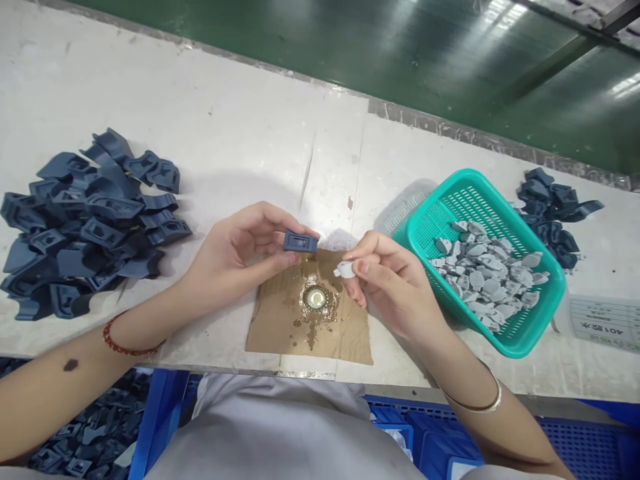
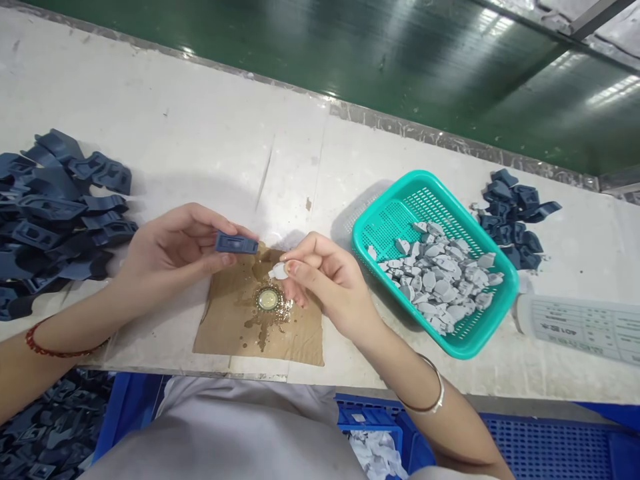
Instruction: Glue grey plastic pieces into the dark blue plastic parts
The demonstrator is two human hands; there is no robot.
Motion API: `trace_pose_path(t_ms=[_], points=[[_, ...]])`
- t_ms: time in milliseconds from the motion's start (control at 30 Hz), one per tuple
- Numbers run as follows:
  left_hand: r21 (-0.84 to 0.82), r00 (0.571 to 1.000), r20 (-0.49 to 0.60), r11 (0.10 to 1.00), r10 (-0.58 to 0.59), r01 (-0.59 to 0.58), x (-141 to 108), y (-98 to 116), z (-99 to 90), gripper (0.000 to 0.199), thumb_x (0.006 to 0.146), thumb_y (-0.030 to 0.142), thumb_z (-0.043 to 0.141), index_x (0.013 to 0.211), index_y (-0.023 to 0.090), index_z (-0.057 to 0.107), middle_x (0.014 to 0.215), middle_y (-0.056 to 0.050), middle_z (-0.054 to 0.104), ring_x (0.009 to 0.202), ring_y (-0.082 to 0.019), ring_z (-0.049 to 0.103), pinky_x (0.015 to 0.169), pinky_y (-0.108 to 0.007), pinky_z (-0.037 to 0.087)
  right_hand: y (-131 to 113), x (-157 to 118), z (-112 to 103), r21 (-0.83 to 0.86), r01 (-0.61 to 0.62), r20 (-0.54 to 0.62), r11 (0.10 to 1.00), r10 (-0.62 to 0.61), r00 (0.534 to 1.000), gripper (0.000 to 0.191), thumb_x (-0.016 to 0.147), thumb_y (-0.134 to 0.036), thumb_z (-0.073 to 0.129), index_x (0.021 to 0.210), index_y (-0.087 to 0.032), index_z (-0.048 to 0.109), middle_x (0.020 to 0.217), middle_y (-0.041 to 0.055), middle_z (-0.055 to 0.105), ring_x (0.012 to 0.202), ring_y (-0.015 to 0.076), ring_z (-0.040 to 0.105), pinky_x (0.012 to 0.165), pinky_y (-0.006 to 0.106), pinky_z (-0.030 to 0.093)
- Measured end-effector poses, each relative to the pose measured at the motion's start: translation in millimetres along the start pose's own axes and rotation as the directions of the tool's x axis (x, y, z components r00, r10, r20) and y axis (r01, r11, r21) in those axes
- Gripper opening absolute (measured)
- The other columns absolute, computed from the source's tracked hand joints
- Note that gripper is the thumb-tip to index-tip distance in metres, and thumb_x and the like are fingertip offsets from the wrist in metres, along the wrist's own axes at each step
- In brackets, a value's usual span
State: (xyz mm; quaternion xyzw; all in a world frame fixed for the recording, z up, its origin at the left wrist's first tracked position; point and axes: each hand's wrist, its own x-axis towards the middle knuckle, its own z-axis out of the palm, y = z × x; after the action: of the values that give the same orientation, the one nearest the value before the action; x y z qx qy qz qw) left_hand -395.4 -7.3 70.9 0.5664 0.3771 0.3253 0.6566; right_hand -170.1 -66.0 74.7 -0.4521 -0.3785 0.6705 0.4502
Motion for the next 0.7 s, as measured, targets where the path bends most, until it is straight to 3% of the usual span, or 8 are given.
trace_pose_path(t_ms=[167, 300, 367, 467, 700], points=[[-0.049, 0.998, 0.055, 0.998, 0.038, -0.035, -2.2, 1.7, 3.2, 0.018, 0.094, 0.021, 0.072, 0.093, 0.025, 0.055, 0.123, -0.003, 0.078, 0.118, -0.021, 0.074, 0.096, -0.034, 0.063, 0.5, 1.9, 1.0, 0.097, -0.004, 0.006, 0.995, 0.003, 1.0, 0.015, 0.092, -0.032, 0.076, 0.09, -0.021, 0.066, 0.063, -0.0039, 0.069, 0.048, 0.0082, 0.057, 0.045, 0.021, 0.045], [-0.07, 0.995, 0.1, 0.998, 0.008, -0.001, -2.9, 0.4, 3.7, 0.02, 0.096, 0.018, 0.066, 0.091, 0.025, 0.048, 0.12, -0.004, 0.079, 0.114, -0.02, 0.075, 0.094, -0.032, 0.063, 2.7, 1.3, 1.1, 0.062, 0.009, -0.004, 0.998, -0.008, 1.0, 0.018, 0.094, -0.037, 0.074, 0.098, -0.023, 0.064, 0.065, -0.0037, 0.07, 0.051, 0.01, 0.06, 0.05, 0.024, 0.05], [-0.088, 0.992, 0.122, 0.996, -0.003, 0.014, -3.4, -1.0, 3.6, 0.016, 0.097, 0.017, 0.063, 0.102, 0.025, 0.051, 0.115, -0.004, 0.079, 0.102, -0.019, 0.077, 0.09, -0.031, 0.063, 3.6, 0.9, 1.3, 0.021, 0.013, -0.023, 1.0, -0.012, 1.0, 0.021, 0.095, -0.041, 0.073, 0.1, -0.023, 0.064, 0.065, -0.0035, 0.07, 0.053, 0.0112, 0.062, 0.052, 0.025, 0.053], [-0.045, 0.99, 0.142, 0.999, -0.022, 0.029, -4.0, -2.9, 3.2, 0.03, 0.098, 0.02, 0.062, 0.127, 0.024, 0.055, 0.113, -0.006, 0.077, 0.092, -0.017, 0.077, 0.082, -0.028, 0.064, 4.4, 0.6, 1.8, -0.007, 0.027, -0.04, 1.0, -0.028, 0.999, 0.023, 0.095, -0.044, 0.073, 0.098, -0.023, 0.064, 0.066, -0.0028, 0.07, 0.055, 0.012, 0.064, 0.054, 0.027, 0.055], [0.05, 0.981, 0.192, 0.999, -0.019, 0.009, -4.1, -4.7, 2.4, 0.029, 0.106, 0.032, 0.052, 0.13, 0.022, 0.065, 0.121, -0.007, 0.074, 0.114, -0.019, 0.072, 0.1, -0.028, 0.059, 5.9, 1.7, 2.7, -0.015, 0.044, -0.075, 0.999, -0.045, 0.996, 0.026, 0.094, -0.046, 0.074, 0.09, -0.022, 0.064, 0.066, -0.0018, 0.073, 0.052, 0.0117, 0.064, 0.05, 0.026, 0.055]])
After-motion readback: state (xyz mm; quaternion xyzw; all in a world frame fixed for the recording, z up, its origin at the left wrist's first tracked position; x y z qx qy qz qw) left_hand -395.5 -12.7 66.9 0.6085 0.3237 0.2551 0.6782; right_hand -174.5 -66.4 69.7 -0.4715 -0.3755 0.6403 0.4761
